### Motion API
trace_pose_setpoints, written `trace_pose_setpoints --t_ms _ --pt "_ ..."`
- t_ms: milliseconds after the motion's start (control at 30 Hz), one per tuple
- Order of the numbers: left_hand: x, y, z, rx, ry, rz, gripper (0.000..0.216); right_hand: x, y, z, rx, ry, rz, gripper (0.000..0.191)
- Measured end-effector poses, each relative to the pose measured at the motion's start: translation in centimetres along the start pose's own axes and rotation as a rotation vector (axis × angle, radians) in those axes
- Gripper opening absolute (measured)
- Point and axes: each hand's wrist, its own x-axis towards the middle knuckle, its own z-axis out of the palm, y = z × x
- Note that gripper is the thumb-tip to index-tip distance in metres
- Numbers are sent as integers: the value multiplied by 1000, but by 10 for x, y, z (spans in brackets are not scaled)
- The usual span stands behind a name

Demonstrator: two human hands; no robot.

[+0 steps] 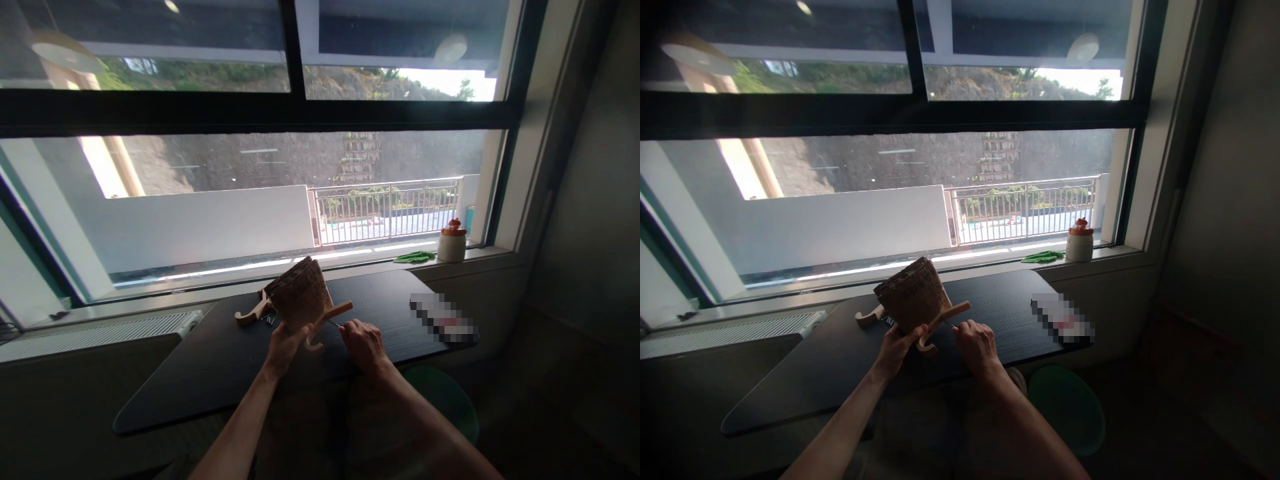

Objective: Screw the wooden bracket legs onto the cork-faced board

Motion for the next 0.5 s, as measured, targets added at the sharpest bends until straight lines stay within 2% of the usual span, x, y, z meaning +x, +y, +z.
trace_pose_setpoints --t_ms 167,267,400,500 --pt "0 1 1 10 -3 -1 42 -1 -3 -6 32 -15 15 10" --pt "1 -1 0 10 -1 2 40 0 -4 -9 53 -11 4 26" --pt "2 -5 -2 3 -7 -5 40 1 -3 -10 57 -1 -24 12" --pt "3 -8 -3 5 -4 -9 40 2 -2 -11 49 17 -47 12"
